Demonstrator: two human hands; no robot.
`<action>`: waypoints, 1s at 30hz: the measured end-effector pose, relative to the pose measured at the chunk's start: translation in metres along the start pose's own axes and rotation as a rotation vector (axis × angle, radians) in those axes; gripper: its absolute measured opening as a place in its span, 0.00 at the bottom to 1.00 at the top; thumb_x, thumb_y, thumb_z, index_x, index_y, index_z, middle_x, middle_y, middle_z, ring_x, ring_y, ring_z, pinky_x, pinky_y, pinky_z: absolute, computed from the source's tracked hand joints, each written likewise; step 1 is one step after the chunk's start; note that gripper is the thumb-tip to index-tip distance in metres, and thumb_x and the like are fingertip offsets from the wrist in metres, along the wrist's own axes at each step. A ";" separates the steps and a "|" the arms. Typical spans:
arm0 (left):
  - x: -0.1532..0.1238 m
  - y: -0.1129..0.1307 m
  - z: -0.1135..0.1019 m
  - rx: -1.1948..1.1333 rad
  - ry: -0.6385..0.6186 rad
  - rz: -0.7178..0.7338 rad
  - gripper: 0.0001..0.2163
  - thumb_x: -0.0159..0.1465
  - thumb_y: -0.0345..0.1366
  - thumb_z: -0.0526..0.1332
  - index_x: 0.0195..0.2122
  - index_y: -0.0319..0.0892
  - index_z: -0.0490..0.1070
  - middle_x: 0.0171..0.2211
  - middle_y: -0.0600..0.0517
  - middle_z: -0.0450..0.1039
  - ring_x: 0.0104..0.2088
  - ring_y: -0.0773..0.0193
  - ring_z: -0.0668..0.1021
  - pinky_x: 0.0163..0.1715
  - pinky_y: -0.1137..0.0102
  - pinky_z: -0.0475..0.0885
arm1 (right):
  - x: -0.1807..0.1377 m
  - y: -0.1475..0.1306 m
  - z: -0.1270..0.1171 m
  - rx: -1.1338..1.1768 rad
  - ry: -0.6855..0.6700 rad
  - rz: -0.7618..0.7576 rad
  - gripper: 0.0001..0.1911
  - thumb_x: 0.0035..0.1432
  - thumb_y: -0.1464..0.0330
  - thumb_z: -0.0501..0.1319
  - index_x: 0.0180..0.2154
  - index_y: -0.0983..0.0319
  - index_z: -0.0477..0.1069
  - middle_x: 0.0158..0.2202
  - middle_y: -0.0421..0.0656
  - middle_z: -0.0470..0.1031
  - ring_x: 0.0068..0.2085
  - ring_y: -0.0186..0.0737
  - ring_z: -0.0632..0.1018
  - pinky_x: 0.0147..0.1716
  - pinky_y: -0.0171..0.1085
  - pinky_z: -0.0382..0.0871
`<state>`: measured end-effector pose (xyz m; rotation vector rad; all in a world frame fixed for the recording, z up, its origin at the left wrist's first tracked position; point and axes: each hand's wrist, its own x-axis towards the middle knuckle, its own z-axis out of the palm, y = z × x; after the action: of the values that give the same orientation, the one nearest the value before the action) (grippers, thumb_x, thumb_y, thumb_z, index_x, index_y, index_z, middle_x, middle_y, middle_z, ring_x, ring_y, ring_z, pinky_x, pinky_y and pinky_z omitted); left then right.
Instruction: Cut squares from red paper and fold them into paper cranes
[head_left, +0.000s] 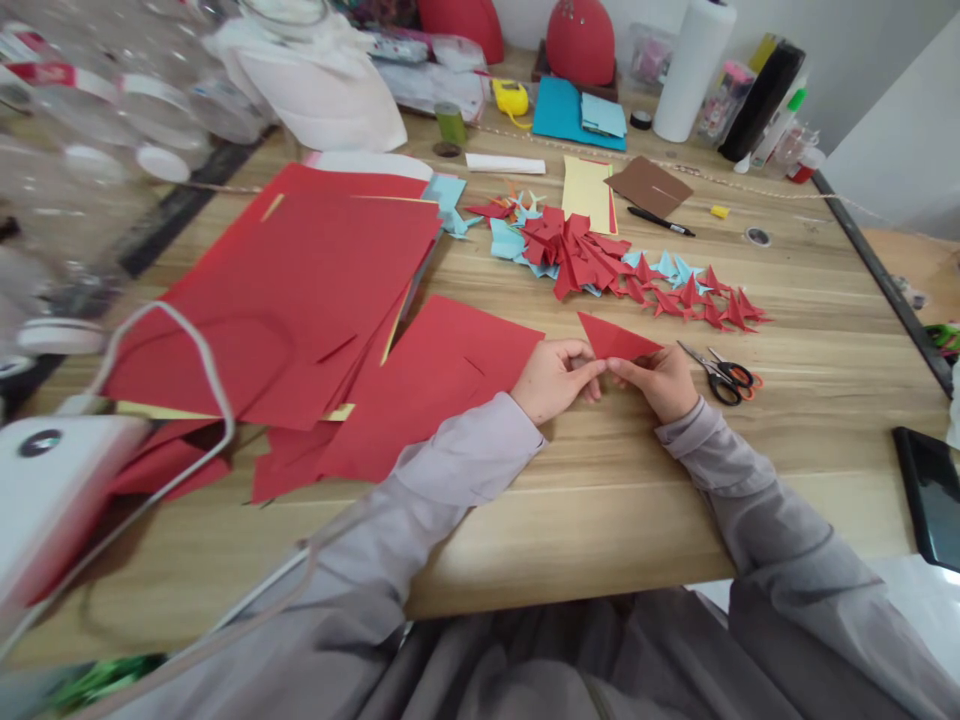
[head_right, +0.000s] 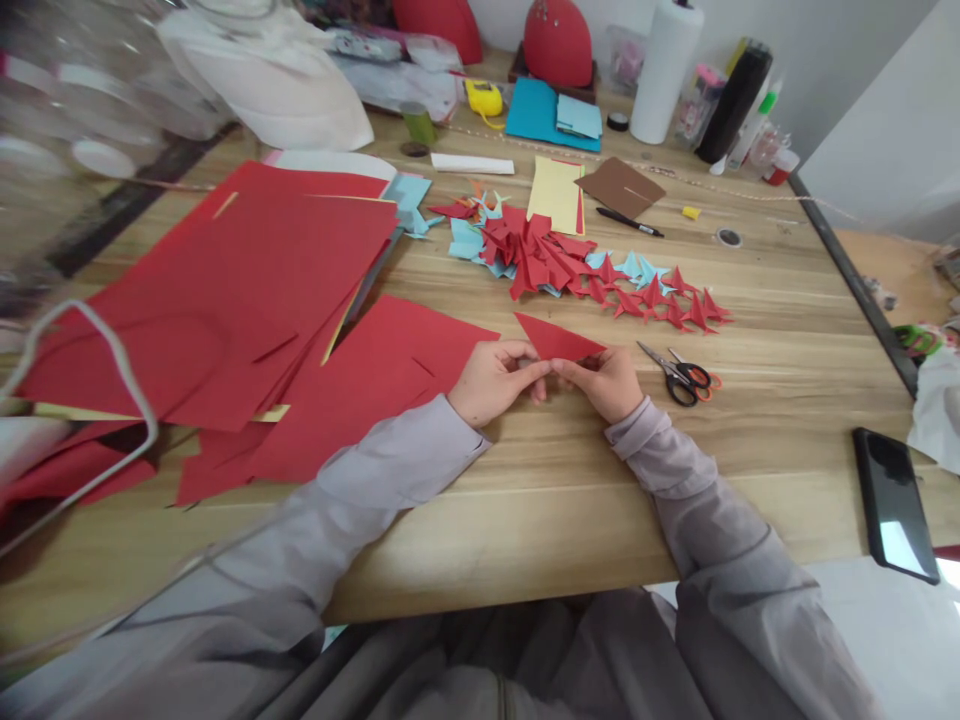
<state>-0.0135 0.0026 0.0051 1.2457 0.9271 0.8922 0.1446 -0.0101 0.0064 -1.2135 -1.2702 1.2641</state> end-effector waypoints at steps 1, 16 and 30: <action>0.000 0.000 0.000 -0.005 -0.010 -0.004 0.09 0.56 0.32 0.65 0.21 0.37 0.67 0.14 0.54 0.71 0.14 0.71 0.72 0.17 0.77 0.68 | 0.000 -0.001 0.001 0.001 -0.005 0.006 0.17 0.37 0.56 0.73 0.22 0.63 0.74 0.18 0.38 0.72 0.20 0.31 0.69 0.21 0.33 0.65; 0.005 -0.005 -0.005 -0.150 -0.064 -0.048 0.12 0.54 0.37 0.67 0.25 0.39 0.63 0.17 0.54 0.73 0.16 0.68 0.75 0.17 0.74 0.71 | 0.003 0.002 -0.007 0.272 0.228 0.071 0.19 0.34 0.64 0.72 0.15 0.60 0.62 0.12 0.33 0.63 0.16 0.27 0.63 0.16 0.30 0.53; 0.005 -0.001 -0.008 -0.138 -0.018 -0.079 0.16 0.50 0.41 0.70 0.22 0.38 0.65 0.16 0.54 0.72 0.14 0.69 0.73 0.16 0.76 0.68 | 0.010 0.006 -0.015 0.473 0.245 0.034 0.22 0.39 0.53 0.71 0.20 0.60 0.64 0.17 0.34 0.65 0.19 0.27 0.66 0.20 0.31 0.61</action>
<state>-0.0194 0.0101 0.0030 1.0905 0.8791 0.8667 0.1592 0.0005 0.0007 -1.0086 -0.7219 1.3012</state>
